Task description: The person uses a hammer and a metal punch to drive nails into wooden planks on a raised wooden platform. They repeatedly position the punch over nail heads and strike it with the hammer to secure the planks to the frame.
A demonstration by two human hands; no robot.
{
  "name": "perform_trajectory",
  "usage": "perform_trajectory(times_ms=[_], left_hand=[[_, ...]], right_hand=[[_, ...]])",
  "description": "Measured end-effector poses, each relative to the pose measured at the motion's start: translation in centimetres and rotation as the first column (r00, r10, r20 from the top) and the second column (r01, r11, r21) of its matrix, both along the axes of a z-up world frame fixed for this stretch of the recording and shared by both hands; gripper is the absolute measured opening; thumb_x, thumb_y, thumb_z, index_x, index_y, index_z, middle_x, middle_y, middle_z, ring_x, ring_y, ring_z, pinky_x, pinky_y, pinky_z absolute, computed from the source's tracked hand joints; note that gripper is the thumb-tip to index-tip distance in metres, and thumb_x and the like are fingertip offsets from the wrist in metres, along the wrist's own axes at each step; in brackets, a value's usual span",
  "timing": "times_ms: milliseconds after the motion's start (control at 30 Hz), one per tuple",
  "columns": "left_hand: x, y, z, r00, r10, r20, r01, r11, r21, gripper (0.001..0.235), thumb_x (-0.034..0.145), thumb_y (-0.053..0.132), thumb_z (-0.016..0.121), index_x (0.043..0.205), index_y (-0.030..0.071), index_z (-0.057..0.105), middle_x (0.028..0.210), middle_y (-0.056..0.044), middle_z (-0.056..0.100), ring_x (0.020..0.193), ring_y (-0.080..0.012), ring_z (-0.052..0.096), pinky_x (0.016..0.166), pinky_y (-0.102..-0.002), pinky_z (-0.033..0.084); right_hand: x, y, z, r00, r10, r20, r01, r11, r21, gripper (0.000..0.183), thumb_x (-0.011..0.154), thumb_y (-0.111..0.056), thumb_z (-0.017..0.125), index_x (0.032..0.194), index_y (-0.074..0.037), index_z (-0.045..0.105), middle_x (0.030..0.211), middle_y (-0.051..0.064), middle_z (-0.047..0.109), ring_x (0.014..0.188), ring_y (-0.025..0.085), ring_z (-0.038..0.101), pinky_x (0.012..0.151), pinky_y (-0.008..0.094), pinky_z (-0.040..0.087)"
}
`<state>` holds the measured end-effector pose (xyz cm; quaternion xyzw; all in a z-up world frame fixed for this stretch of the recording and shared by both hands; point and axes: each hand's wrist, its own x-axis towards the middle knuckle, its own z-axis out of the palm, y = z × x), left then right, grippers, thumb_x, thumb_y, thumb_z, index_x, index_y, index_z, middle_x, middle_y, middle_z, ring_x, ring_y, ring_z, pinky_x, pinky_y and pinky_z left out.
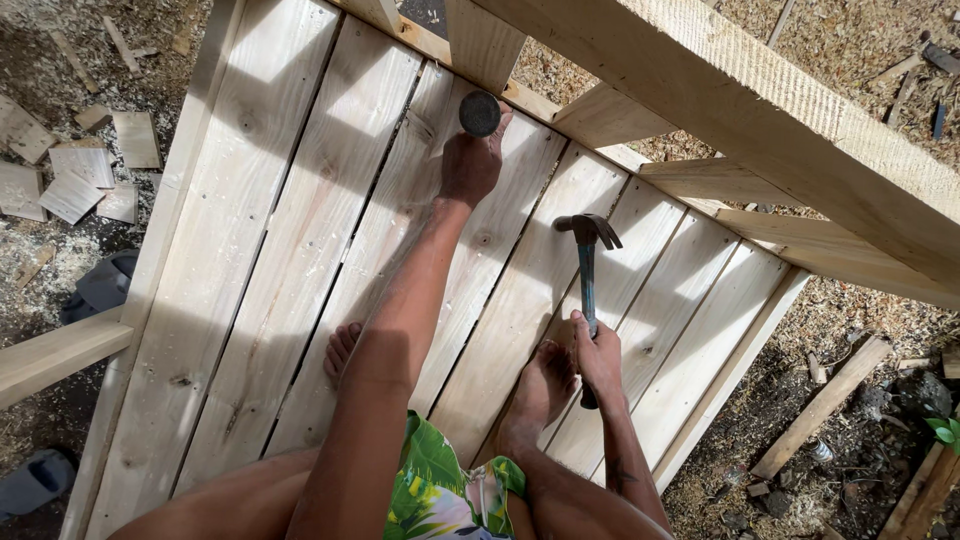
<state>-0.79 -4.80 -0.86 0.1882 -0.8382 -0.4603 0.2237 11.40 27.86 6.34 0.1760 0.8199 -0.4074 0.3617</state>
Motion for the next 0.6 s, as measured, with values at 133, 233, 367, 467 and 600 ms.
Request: perform_trajectory(times_ms=[133,233,367,467,600], left_hand=[[-1.0,0.0,-0.8,0.941,-0.059,0.334,0.119,0.980,-0.162,0.026,0.109,0.027,0.056,0.099,0.010,0.072,0.086,-0.025,0.071,0.080,-0.0428,0.070,0.071,-0.053,0.054],[-1.2,0.1,-1.5,0.957,-0.084,0.278,0.170,0.938,-0.302,0.027,0.103,0.020,0.058,0.085,0.002,0.069,0.080,-0.023,0.072,0.073,-0.0395,0.072,0.071,-0.050,0.057],[-1.9,0.2,-1.8,0.984,-0.097,0.149,0.145,0.922,-0.358,0.019,0.096,0.015,0.060,0.086,0.000,0.068,0.076,-0.022,0.072,0.068,-0.0372,0.072,0.066,-0.048,0.058],[-1.6,0.5,-1.5,0.973,-0.097,0.211,0.164,0.930,-0.329,0.020,0.098,0.017,0.061,0.088,0.001,0.068,0.077,-0.023,0.072,0.069,-0.0359,0.073,0.067,-0.046,0.059],[-1.0,0.3,-0.9,0.971,-0.148,0.190,0.199,0.938,-0.285,0.015,0.098,0.010,0.057,0.095,0.001,0.069,0.079,-0.023,0.072,0.071,-0.0352,0.074,0.070,-0.046,0.059]], right_hand=[[-1.6,-1.9,2.9,0.986,0.116,-0.121,-0.109,0.992,0.063,0.050,0.103,-0.045,0.060,0.078,-0.001,0.061,0.057,0.001,0.053,0.049,0.009,0.050,0.045,0.031,0.042],[-2.9,-3.3,6.5,0.935,0.184,-0.303,-0.191,0.982,0.006,0.049,0.105,-0.043,0.059,0.080,-0.001,0.060,0.057,0.000,0.052,0.051,0.009,0.047,0.047,0.031,0.040],[-4.8,-5.0,10.9,0.712,0.251,-0.656,-0.384,0.921,-0.065,0.042,0.106,-0.040,0.056,0.086,-0.003,0.061,0.058,-0.001,0.052,0.051,0.010,0.050,0.048,0.031,0.040],[-6.0,-7.3,11.9,0.622,0.264,-0.737,-0.428,0.903,-0.037,0.039,0.106,-0.038,0.058,0.090,-0.003,0.062,0.059,0.004,0.052,0.051,0.013,0.050,0.050,0.033,0.041],[-8.0,-11.1,10.9,0.748,0.443,-0.494,-0.392,0.896,0.209,0.036,0.104,-0.035,0.065,0.090,-0.002,0.064,0.056,0.011,0.053,0.047,0.019,0.050,0.051,0.037,0.042]])
